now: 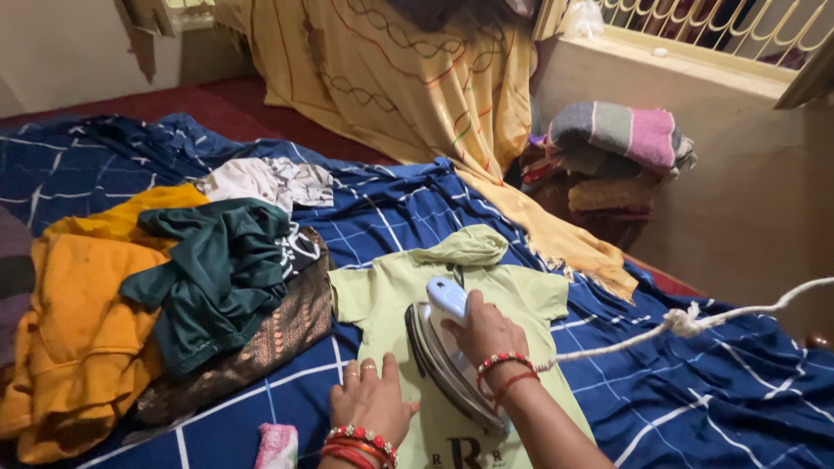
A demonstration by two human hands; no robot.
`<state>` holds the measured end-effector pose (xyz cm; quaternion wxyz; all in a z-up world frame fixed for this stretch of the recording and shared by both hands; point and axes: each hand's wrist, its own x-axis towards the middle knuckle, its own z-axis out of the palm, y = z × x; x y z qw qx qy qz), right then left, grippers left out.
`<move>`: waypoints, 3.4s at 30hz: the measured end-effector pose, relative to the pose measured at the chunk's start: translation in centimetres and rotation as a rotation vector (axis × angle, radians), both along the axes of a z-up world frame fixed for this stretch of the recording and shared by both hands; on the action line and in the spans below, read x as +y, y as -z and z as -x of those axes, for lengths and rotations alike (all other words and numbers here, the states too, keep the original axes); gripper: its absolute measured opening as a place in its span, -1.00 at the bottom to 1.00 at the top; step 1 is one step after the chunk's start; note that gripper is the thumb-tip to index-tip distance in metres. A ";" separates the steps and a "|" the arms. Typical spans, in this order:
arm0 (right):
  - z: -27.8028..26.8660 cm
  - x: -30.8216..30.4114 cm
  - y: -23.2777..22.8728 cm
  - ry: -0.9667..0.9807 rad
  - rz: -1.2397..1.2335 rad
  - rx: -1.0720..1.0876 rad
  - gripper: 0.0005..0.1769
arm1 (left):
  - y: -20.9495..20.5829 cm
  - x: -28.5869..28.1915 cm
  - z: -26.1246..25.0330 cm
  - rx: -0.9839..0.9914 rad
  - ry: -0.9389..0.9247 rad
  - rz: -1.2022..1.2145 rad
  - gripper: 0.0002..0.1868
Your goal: The person irons a light green t-shirt on a bed using a steam iron. They smooth the fabric, iron the front and back, and flip the shirt to iron both sides.
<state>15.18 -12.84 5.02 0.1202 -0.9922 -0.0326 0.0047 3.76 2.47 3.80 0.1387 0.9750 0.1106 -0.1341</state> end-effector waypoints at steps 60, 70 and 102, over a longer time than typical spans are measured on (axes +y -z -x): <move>11.5 -13.3 -0.1 0.315 -0.001 0.054 -0.40 | 10.7 -7.1 1.9 -0.292 0.561 0.004 -0.14; 5.4 -12.7 0.3 0.364 0.001 0.035 -0.42 | 11.9 -8.1 -0.7 -0.014 0.472 -0.011 0.02; 3.2 -14.7 -0.3 0.344 -0.035 0.052 -0.39 | 9.5 -7.1 0.2 0.115 0.335 -0.140 -0.01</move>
